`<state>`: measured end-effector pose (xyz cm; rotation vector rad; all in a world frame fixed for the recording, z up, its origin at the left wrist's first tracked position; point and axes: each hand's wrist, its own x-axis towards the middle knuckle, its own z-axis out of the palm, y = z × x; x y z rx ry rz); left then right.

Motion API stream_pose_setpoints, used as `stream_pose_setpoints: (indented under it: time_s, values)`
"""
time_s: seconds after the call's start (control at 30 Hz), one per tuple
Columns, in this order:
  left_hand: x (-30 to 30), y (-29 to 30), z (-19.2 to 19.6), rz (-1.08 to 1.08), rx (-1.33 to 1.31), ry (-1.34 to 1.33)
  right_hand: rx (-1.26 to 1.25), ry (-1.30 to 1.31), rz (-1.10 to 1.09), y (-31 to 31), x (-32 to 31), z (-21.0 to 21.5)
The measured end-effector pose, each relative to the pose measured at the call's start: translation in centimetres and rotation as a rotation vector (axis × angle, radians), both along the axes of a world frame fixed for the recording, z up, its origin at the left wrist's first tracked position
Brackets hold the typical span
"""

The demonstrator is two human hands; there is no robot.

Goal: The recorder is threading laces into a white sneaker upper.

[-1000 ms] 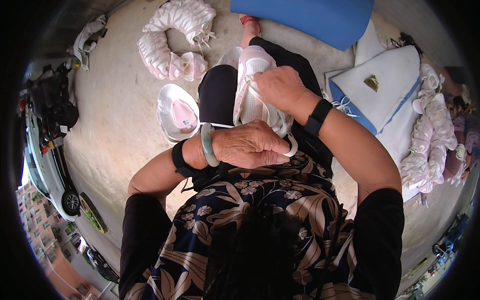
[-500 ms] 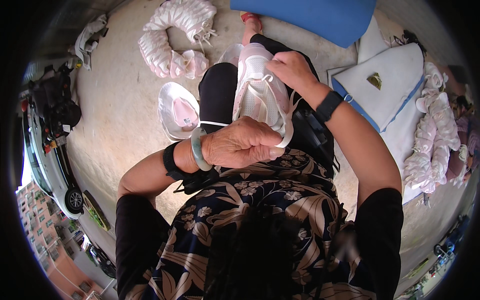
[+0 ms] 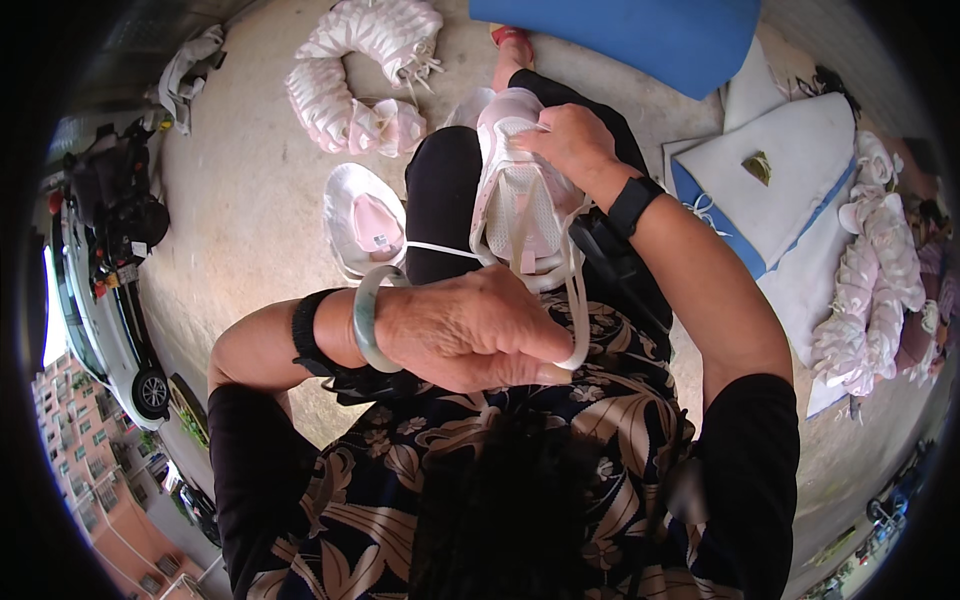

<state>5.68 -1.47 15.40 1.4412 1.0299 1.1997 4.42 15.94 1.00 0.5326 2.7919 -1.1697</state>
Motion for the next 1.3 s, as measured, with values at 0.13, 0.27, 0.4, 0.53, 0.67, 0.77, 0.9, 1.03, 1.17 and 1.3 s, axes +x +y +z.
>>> stream_pose_setpoints:
  time_s: [0.13,0.27,0.4,0.53,0.67,0.77,0.9,1.03,1.17,1.3]
  values:
    - [0.8,0.7,-0.5,0.028,0.114,0.219,-0.027,0.076,-0.022,0.8,1.0,0.0]
    - [0.5,1.1,-0.4,0.136,0.202,0.344,-0.24,0.214,0.078,1.6,3.5,1.5]
    - [0.7,1.5,0.1,0.191,0.267,0.417,-0.452,0.144,0.263,1.6,7.5,4.4]
    - [1.8,1.8,-0.7,0.241,0.32,0.475,-0.313,0.193,0.39,0.2,9.6,4.2]
    - [2.5,1.8,-0.6,0.286,0.36,0.571,0.143,0.475,0.475,-1.2,9.5,1.4]
    - [3.1,1.7,-1.1,0.306,0.381,0.613,-0.001,0.452,0.43,-1.6,9.3,0.9]
    - [2.7,1.4,-0.9,0.295,0.395,0.623,-0.076,0.448,0.418,-1.8,8.9,1.7]
    - [2.4,1.3,-0.9,0.299,0.397,0.615,-0.214,0.411,0.363,-2.6,8.7,3.3]
    - [2.4,1.4,-1.0,0.34,0.422,0.611,-0.302,0.34,0.414,-2.8,8.3,3.3]
    - [1.9,1.3,-0.6,0.332,0.4,0.617,-0.233,0.442,0.401,-3.6,8.1,5.5]
